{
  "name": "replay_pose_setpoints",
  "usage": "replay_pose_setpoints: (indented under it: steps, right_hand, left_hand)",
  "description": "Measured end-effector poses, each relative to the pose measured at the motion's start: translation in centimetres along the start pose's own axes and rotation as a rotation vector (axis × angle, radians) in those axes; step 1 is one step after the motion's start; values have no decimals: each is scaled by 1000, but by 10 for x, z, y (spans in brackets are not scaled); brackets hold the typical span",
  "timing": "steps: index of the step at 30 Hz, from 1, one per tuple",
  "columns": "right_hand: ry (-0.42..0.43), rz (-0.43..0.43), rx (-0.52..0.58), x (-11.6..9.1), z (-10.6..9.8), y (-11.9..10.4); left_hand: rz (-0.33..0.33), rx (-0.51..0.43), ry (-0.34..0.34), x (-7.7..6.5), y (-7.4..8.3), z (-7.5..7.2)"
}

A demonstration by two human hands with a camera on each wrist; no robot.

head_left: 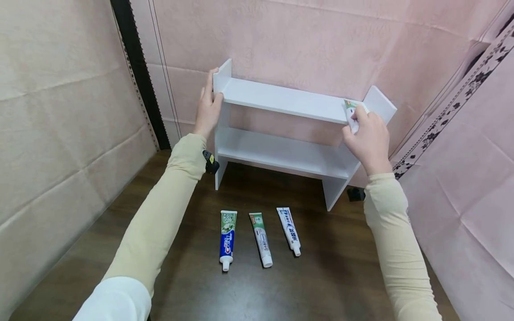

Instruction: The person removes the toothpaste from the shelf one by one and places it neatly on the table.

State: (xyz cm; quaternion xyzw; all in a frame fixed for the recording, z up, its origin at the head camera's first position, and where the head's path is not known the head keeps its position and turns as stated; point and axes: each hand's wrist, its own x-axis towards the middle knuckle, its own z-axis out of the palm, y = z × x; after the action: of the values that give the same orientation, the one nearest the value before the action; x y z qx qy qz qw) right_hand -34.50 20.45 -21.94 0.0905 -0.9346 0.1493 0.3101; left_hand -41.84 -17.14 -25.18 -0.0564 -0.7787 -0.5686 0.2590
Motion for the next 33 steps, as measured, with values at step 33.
replay_pose_setpoints:
  steps: [33]
  right_hand:
    - [290, -199, -67, -61, 22, 22]
  left_hand:
    - [-5, 29, 28, 2, 1, 4]
